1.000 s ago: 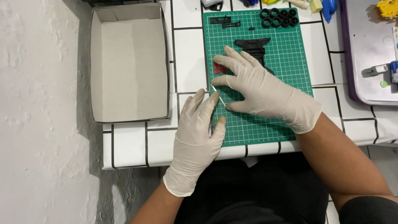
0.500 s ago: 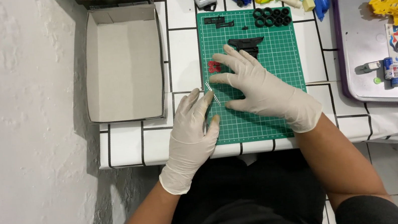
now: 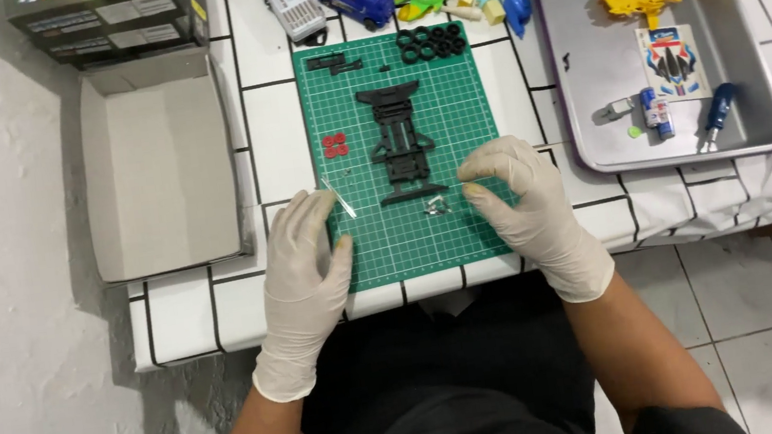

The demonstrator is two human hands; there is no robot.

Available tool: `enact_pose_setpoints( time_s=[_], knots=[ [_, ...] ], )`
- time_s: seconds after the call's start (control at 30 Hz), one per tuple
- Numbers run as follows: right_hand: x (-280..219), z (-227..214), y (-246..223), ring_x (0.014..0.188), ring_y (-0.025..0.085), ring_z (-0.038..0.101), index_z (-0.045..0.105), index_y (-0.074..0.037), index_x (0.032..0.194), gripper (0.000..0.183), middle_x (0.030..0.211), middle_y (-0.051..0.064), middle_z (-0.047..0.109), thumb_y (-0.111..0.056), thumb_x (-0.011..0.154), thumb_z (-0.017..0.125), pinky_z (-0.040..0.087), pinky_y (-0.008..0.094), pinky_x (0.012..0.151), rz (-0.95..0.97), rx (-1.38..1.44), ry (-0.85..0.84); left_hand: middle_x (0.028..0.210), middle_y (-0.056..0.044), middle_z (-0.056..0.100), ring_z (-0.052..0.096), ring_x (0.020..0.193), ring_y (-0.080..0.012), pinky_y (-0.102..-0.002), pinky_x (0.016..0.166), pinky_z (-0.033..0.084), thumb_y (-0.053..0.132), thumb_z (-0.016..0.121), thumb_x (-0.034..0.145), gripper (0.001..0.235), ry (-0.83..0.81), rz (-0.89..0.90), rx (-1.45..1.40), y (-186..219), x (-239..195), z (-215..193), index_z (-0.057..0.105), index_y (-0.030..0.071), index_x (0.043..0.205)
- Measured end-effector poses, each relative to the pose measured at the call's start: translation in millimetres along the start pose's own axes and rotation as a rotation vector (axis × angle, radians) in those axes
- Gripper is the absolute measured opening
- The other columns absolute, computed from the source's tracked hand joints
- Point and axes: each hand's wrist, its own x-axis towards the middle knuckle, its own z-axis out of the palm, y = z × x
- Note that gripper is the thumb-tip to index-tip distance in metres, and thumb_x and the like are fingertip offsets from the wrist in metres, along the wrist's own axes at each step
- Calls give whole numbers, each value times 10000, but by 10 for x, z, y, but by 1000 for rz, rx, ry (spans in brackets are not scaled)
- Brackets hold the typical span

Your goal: The person assembles a model vehicle chassis on a green cutting mat. They attach black plastic frame pieces, a yellow body shell, and a small blue motor to the structure using their gloved hands.

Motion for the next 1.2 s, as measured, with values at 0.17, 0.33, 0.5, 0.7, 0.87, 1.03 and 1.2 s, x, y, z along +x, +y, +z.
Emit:
enact_pose_setpoints(
  time_s=[0.17,0.33,0.5,0.7,0.87,1.03,1.2],
  knots=[
    [-232,7,235,876,268,695,761,-90,953,29,913,68,706,-117,945,754,564,383,864,-12,71,189,1450,-157,565,455,1420,-416,-578,1218,273,225,691,964,505,40,36,38,19,-26,-4,570,105,1440],
    [-199,-126,96,875,291,690,754,-50,942,58,900,99,694,-2,934,723,562,399,856,-41,93,321,1454,-171,559,443,1432,-424,-593,1227,239,350,662,991,506,68,60,76,-16,-58,15,585,100,1424],
    [-199,-682,77,989,315,681,739,-32,1003,198,963,111,685,136,901,719,529,413,943,-27,-109,431,1445,-172,561,437,1440,-414,-602,1237,201,439,628,1007,511,116,65,169,46,-66,11,604,99,1388],
    [-287,-1575,696,1188,330,598,753,-56,1163,326,1129,105,684,143,906,732,423,439,1081,206,-341,291,1479,-137,557,412,1485,-332,-482,1285,96,511,593,1010,546,124,8,275,-7,-75,99,617,110,1379],
    [-248,-1747,1067,1201,334,617,775,-89,1182,375,1140,102,726,79,847,780,452,450,1076,195,-518,31,1468,-135,578,425,1487,-319,-462,1297,79,543,553,1022,560,140,-16,342,32,-85,117,629,105,1362],
    [-73,-1721,1292,1240,282,624,763,-178,1177,388,1196,18,736,-109,803,837,454,396,1062,199,-663,-206,1448,-118,585,433,1478,-315,-497,1298,111,531,527,1015,537,133,-46,368,79,-53,127,629,131,1357],
    [26,-1676,1317,1275,227,600,762,-241,1150,397,1210,-49,726,-280,766,854,396,386,1096,187,-797,-335,1450,-98,588,442,1471,-303,-514,1291,120,543,516,1009,533,94,-57,449,58,-37,151,620,149,1353]
  ],
)
